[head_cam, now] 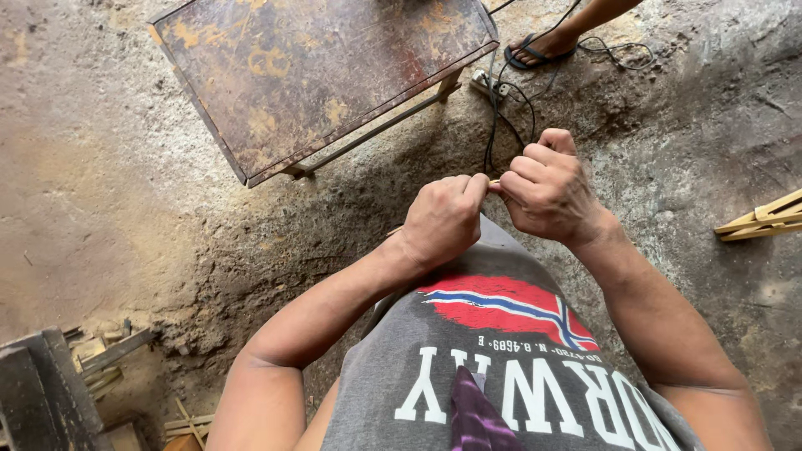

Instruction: The person fits thin wooden splines into a crack in a wooden board, pressing them into place and sanding a spline with an angle grinder. They then sit on the floor, scoop white filler from a can onto a paddle with a spatula, and stir a can of reddish stain or paint.

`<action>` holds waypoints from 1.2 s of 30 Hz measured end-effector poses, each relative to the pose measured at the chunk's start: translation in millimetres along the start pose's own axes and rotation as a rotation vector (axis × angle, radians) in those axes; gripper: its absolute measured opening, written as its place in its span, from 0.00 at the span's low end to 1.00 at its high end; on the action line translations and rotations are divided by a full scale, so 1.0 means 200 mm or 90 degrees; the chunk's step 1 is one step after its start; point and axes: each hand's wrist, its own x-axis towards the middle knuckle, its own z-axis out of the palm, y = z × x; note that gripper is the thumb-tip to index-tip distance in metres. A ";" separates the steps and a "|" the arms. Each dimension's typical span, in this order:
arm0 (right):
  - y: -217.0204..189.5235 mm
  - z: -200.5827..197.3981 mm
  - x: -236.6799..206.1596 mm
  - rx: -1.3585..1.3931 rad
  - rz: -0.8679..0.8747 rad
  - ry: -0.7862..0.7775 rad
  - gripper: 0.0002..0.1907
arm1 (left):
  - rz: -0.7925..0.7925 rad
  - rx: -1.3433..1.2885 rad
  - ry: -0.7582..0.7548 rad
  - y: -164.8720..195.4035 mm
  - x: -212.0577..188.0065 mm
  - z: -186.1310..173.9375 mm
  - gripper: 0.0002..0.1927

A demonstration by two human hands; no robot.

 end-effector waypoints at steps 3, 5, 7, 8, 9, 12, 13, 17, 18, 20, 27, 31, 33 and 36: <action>-0.04 0.01 0.00 0.027 0.033 0.034 0.14 | -0.033 -0.020 0.035 0.03 0.00 0.00 0.03; -0.05 -0.01 -0.01 0.027 0.089 0.024 0.17 | -0.029 -0.074 0.064 0.03 0.01 -0.01 0.02; -0.05 -0.04 0.00 0.011 0.102 0.034 0.14 | -0.012 -0.106 0.056 0.01 0.02 -0.03 0.03; -0.05 -0.05 0.00 -0.008 0.086 0.052 0.13 | -0.005 -0.122 0.051 -0.01 0.02 -0.03 0.04; -0.04 -0.06 0.01 -0.032 0.069 0.074 0.16 | -0.008 -0.118 0.040 -0.02 0.02 -0.04 0.02; -0.04 -0.04 0.03 0.018 0.045 0.042 0.06 | -0.021 -0.127 0.027 -0.03 0.02 -0.04 0.00; -0.05 -0.03 0.04 -0.007 0.055 0.048 0.08 | -0.033 -0.139 0.039 -0.02 0.02 -0.03 0.01; -0.06 0.03 0.04 -0.033 0.085 0.071 0.11 | -0.074 -0.138 0.090 0.01 0.01 0.00 0.04; -0.06 0.04 0.03 -0.025 0.091 0.078 0.11 | -0.090 -0.148 0.089 0.02 0.01 0.01 0.04; -0.06 0.07 0.00 -0.020 0.109 0.091 0.11 | -0.117 -0.168 0.089 0.02 0.00 0.03 0.04; 0.17 0.10 -0.07 -0.086 0.122 0.146 0.20 | -0.323 -0.237 -0.053 -0.22 -0.16 0.07 0.08; 0.77 -0.17 0.00 -0.399 0.168 -0.053 0.44 | -0.364 -0.138 0.106 -0.52 -0.29 0.10 0.09; 1.07 -0.30 0.12 -0.517 0.116 -0.238 0.56 | -0.354 -0.016 0.150 -0.71 -0.27 0.08 0.11; 1.31 -0.30 0.34 -0.372 0.032 -0.381 0.43 | -0.424 0.015 0.124 -0.92 -0.18 0.03 0.14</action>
